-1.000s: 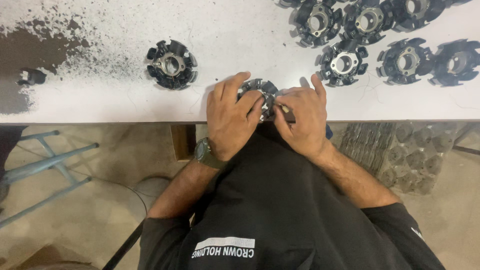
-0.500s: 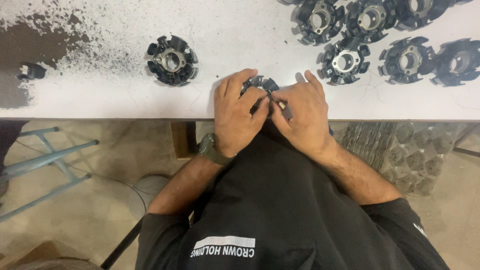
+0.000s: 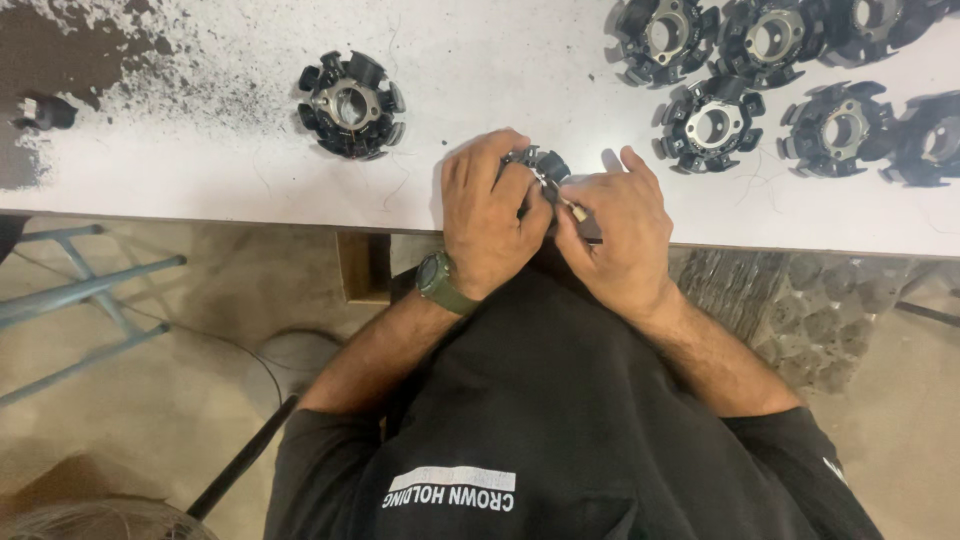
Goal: The person sits at a white workbench and assembles small black plastic mechanical components, pressing and fitting small pieces into star-shaped housings one at a time and setting finished assemblies aside on the table.
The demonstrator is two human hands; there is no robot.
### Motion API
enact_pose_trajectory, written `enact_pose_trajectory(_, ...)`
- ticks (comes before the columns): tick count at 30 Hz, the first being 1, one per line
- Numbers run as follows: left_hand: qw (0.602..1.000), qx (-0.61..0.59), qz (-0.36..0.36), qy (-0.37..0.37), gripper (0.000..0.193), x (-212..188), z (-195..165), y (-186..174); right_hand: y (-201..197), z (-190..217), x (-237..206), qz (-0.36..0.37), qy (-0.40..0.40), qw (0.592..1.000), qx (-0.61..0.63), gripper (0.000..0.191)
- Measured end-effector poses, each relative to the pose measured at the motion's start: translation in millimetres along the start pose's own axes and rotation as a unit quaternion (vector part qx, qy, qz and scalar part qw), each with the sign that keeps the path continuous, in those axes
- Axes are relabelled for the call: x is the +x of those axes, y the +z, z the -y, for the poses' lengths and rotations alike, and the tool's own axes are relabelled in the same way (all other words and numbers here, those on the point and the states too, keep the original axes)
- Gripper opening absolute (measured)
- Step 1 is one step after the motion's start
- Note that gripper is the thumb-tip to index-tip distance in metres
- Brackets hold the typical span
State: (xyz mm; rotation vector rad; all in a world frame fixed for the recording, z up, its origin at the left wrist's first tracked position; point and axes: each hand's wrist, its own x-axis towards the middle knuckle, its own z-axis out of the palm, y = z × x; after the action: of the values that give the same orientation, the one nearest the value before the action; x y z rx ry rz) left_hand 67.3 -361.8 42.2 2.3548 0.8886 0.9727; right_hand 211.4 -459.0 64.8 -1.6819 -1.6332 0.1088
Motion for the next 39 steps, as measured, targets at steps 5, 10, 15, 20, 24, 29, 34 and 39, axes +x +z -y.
enact_pose_trajectory(5, 1.0, -0.006, 0.003, 0.001, 0.015, -2.9, 2.7, 0.0, 3.3, 1.5, 0.9, 0.001, -0.019, 0.999, -0.032, 0.031)
enact_pose_trajectory(10, 1.0, -0.016, 0.006, -0.007, 0.017, 4.1, -2.0, -7.5, -0.5, 4.8, 4.8, 0.018, -0.011, 0.999, -0.03, 0.029)
enact_pose_trajectory(15, 0.998, -0.035, -0.017, -0.053, 0.018, 10.0, 1.6, -37.6, -9.9, 4.1, 4.4, -0.019, 0.009, 1.0, -0.019, 0.024)
enact_pose_trajectory(20, 0.994, -0.019, 0.106, 0.011, 0.027, 15.8, 10.5, -40.9, -2.3, -0.8, 5.1, -0.032, 0.021, 0.999, 0.003, 0.023)
enact_pose_trajectory(24, 0.994, 0.021, 0.096, 0.042, 0.021, 22.9, 12.6, -24.3, 3.5, -4.0, 6.6, -0.026, 0.023, 0.999, 0.01, 0.023)
enact_pose_trajectory(29, 0.994, 0.017, 0.092, 0.053, 0.014, 23.8, 13.3, -32.3, 1.8, -6.2, 6.8, -0.023, 0.028, 0.999, 0.02, 0.023)
enact_pose_trajectory(34, 0.981, 0.079, 0.117, 0.137, 0.012, 31.1, 5.0, -45.3, 2.0, -6.4, 9.3, -0.008, 0.039, 0.999, 0.029, 0.023)
enact_pose_trajectory(39, 0.979, 0.028, 0.163, 0.121, 0.018, 33.6, -7.1, -46.7, 1.4, -10.0, 11.6, -0.008, 0.024, 1.0, 0.015, 0.026)
